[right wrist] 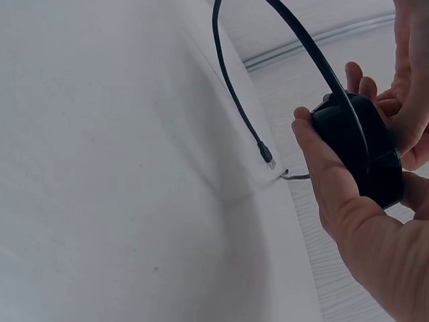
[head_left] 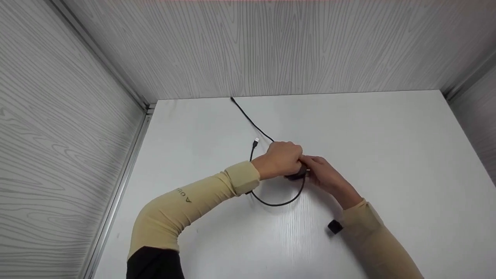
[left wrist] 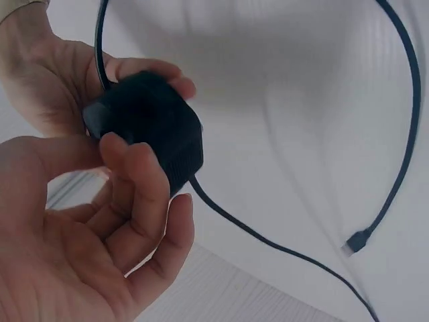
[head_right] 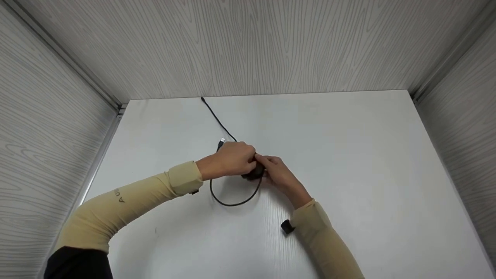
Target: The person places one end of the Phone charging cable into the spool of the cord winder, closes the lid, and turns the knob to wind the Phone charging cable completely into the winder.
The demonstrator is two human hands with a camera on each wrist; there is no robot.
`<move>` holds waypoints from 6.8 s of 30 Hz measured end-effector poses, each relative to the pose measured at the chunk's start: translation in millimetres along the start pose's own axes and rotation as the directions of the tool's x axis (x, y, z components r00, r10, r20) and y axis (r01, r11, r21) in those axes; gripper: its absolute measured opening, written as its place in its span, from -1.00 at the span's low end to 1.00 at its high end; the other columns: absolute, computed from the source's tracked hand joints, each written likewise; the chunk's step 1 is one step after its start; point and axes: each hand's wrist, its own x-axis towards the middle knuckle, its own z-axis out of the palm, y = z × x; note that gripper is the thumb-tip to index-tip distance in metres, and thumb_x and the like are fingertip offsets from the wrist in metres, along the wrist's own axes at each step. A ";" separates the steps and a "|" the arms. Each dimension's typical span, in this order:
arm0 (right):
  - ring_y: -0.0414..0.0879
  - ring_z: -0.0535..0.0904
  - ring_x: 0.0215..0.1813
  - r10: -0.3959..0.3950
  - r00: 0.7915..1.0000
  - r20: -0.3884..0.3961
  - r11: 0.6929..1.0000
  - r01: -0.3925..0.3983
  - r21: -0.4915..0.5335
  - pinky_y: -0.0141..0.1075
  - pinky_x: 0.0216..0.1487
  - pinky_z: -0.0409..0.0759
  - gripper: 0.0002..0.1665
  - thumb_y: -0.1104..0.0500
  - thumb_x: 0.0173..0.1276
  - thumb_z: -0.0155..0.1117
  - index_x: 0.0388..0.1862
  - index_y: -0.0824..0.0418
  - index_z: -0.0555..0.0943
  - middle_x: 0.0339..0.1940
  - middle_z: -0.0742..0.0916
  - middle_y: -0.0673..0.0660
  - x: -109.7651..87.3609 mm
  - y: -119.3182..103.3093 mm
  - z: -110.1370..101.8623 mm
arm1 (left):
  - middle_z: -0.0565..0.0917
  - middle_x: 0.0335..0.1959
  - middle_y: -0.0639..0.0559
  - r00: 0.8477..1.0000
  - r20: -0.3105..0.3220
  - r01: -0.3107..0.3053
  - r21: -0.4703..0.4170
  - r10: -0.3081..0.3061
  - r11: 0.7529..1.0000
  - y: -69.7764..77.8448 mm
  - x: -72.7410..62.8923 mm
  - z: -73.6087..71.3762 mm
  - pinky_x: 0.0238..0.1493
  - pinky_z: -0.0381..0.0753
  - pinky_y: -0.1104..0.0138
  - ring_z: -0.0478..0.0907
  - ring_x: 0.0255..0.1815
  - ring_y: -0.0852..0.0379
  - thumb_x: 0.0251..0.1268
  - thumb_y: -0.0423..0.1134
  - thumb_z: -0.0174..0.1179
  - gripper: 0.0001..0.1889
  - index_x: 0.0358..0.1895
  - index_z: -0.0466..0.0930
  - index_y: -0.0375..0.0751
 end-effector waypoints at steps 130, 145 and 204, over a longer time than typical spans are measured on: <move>-0.24 0.76 -0.09 0.080 0.997 -0.022 0.997 -0.080 -0.021 -0.42 -0.09 0.74 -0.61 0.03 0.78 -0.09 0.15 0.15 0.66 -0.05 0.77 -0.02 -23.2 -6.4 24.8 | 0.70 -0.02 0.08 0.583 0.123 -0.542 0.795 0.803 0.272 -40.5 -23.6 7.3 0.17 0.53 0.27 0.60 0.00 0.10 0.67 -0.21 0.03 -0.77 0.06 0.70 -0.12; -0.30 0.56 -0.40 -0.013 0.880 -0.475 0.975 0.117 0.188 -0.48 -0.40 0.56 -0.65 0.03 0.75 0.00 -0.19 0.14 0.64 -0.40 0.64 -0.09 -2.4 -9.3 39.9 | 0.77 -0.33 0.00 0.937 -0.284 -0.083 0.388 0.205 0.918 6.1 -3.2 25.4 -0.12 0.62 0.19 0.72 -0.26 0.00 0.47 -0.15 0.22 -0.84 -0.21 0.75 -0.10; -0.18 0.82 -0.06 0.079 0.977 -0.200 0.994 -0.063 0.088 -0.39 -0.04 0.77 -0.55 0.04 0.75 -0.01 0.30 0.34 0.57 -0.05 0.82 0.03 -5.3 -17.5 15.8 | 0.66 -0.01 0.11 0.595 0.277 -0.587 0.791 0.755 0.173 -43.3 3.6 -32.6 -0.10 0.61 0.29 0.63 -0.16 0.11 0.62 -0.24 0.13 -0.83 -0.02 0.74 0.00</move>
